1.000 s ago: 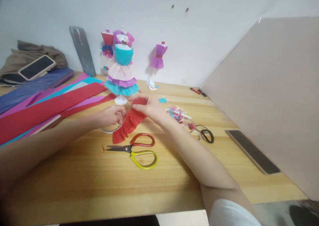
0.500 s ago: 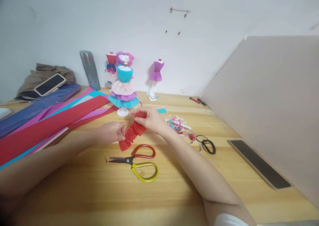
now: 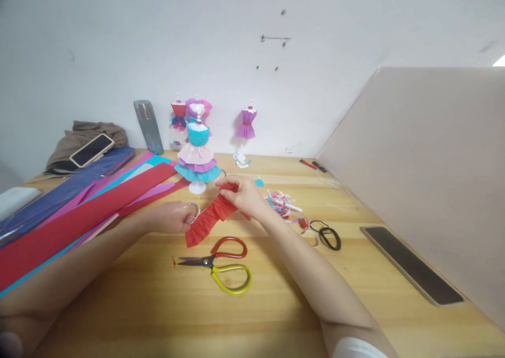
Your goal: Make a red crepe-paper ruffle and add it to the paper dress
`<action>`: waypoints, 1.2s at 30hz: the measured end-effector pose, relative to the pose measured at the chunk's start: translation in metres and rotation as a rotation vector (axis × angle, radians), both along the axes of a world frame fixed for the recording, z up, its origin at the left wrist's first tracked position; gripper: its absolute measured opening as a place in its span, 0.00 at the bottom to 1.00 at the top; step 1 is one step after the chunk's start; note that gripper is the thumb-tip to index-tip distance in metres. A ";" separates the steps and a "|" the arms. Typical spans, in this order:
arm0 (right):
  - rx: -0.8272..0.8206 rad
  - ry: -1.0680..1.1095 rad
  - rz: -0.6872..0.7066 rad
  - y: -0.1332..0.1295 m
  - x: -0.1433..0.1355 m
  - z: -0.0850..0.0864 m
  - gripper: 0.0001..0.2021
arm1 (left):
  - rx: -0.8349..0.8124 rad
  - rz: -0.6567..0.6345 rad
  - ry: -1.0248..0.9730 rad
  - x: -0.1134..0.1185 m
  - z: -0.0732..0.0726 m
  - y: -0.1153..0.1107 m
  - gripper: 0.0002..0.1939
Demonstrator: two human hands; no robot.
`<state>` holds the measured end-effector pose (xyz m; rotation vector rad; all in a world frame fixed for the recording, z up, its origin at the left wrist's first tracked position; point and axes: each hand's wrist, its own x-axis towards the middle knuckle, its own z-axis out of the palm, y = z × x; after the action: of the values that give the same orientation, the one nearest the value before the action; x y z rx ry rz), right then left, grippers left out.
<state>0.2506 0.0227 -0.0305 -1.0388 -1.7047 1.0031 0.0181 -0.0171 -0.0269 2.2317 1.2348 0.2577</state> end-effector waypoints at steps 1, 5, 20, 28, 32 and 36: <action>-0.010 0.026 -0.011 0.000 0.002 0.002 0.09 | -0.002 -0.023 0.026 -0.002 0.005 0.001 0.11; -0.058 0.155 -0.038 0.001 0.007 0.010 0.13 | -0.010 -0.034 0.119 -0.012 0.028 0.003 0.10; -0.060 0.342 -0.002 0.040 -0.031 0.023 0.16 | 0.528 0.329 0.366 -0.046 0.118 -0.005 0.08; -0.012 0.318 -0.035 0.065 -0.041 0.027 0.14 | 0.575 0.241 0.550 -0.050 0.126 0.011 0.07; -0.008 0.311 -0.026 0.063 -0.041 0.024 0.14 | 0.557 0.145 0.547 -0.056 0.124 0.014 0.09; 0.030 0.311 -0.058 0.063 -0.044 0.027 0.12 | 0.537 0.109 0.578 -0.056 0.132 0.016 0.10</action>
<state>0.2062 0.0854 -0.0040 -0.8580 -1.4239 1.0389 -0.0378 -0.0007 0.1055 2.8232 1.7516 -0.0336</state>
